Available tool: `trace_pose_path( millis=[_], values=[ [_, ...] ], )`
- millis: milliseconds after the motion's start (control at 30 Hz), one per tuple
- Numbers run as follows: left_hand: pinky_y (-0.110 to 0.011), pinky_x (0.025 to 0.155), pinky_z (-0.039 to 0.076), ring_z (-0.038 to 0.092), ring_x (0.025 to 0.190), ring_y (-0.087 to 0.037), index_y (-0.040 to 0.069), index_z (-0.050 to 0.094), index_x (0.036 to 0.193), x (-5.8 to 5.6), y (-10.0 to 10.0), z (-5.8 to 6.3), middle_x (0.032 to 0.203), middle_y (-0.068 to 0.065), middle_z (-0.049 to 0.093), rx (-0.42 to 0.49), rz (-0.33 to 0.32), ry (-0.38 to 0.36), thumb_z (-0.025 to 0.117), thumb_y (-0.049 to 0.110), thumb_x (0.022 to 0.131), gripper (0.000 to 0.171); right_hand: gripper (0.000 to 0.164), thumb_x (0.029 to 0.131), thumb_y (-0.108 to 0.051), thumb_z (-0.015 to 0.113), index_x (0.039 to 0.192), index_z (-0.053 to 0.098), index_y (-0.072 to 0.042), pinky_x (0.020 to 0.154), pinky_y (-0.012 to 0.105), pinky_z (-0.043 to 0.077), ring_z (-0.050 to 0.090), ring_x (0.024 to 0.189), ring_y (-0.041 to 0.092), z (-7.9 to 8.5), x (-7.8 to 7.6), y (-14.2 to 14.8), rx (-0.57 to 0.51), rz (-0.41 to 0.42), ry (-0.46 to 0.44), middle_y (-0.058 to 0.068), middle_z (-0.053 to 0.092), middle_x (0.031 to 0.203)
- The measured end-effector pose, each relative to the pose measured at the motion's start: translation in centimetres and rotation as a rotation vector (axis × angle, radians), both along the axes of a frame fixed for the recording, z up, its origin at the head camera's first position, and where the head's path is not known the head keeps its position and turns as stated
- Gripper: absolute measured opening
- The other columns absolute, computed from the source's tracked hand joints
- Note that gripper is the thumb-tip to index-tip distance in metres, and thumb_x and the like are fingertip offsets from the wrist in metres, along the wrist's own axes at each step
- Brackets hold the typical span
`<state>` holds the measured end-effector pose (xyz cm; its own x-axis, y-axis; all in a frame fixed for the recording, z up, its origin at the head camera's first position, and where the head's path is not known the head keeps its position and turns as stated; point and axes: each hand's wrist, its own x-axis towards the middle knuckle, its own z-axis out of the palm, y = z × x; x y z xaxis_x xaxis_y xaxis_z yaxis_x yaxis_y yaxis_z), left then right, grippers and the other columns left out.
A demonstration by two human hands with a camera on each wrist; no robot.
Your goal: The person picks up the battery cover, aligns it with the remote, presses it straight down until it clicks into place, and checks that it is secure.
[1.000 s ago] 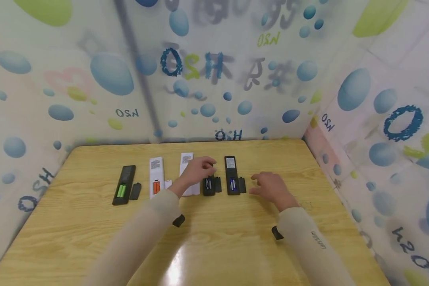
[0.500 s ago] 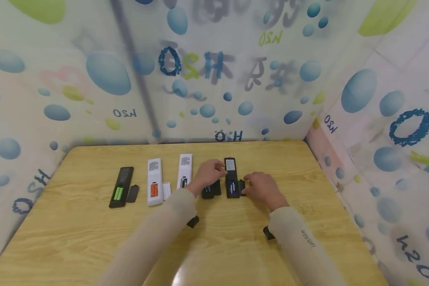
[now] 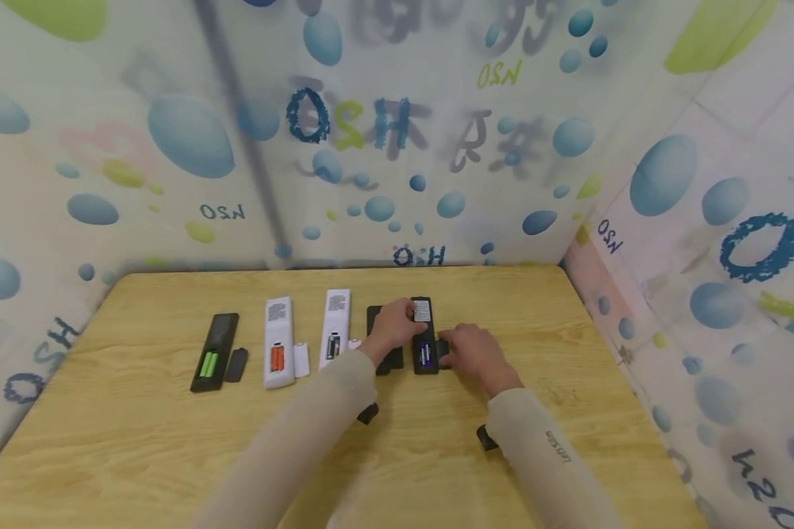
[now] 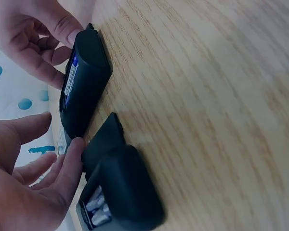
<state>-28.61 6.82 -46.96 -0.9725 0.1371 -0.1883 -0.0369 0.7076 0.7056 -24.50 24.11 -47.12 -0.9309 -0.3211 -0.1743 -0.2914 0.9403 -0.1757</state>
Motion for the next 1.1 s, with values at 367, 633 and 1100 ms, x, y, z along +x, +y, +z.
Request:
trace_pose_path(
  millis=[367,633,1100],
  values=[
    [-0.042,0.091,0.054,0.059,0.101,-0.028,0.006,0.052,0.132,0.3,2.5,0.1,0.119,-0.015,0.058,-0.138,0.077,-0.001,0.077,0.037,0.083,0.063,0.040,0.084,-0.027,0.077,0.119,0.066,-0.010,0.083,0.042,0.054,0.061,0.086,0.018,0.4,0.4,0.0,-0.056,-0.044,-0.033,0.005,0.069,0.100],
    [-0.043,0.093,0.052,0.057,0.104,-0.031,0.007,0.051,0.132,0.4,3.0,0.3,0.121,-0.016,0.055,-0.160,0.106,-0.001,0.079,0.029,0.081,0.063,0.021,0.089,-0.022,0.072,0.108,0.069,-0.014,0.079,0.042,0.055,0.064,0.084,0.018,0.6,0.5,0.5,-0.091,-0.065,-0.028,0.004,0.071,0.095],
    [-0.040,0.089,0.053,0.063,0.102,-0.027,0.014,0.046,0.140,0.0,3.4,0.0,0.123,-0.012,0.065,-0.004,0.119,-0.026,0.068,0.021,0.089,0.055,0.010,0.085,-0.021,0.075,0.091,0.068,-0.016,0.074,0.040,0.055,0.066,0.080,0.017,1.4,0.6,1.9,-0.206,-0.063,0.048,0.000,0.072,0.086]
  ],
)
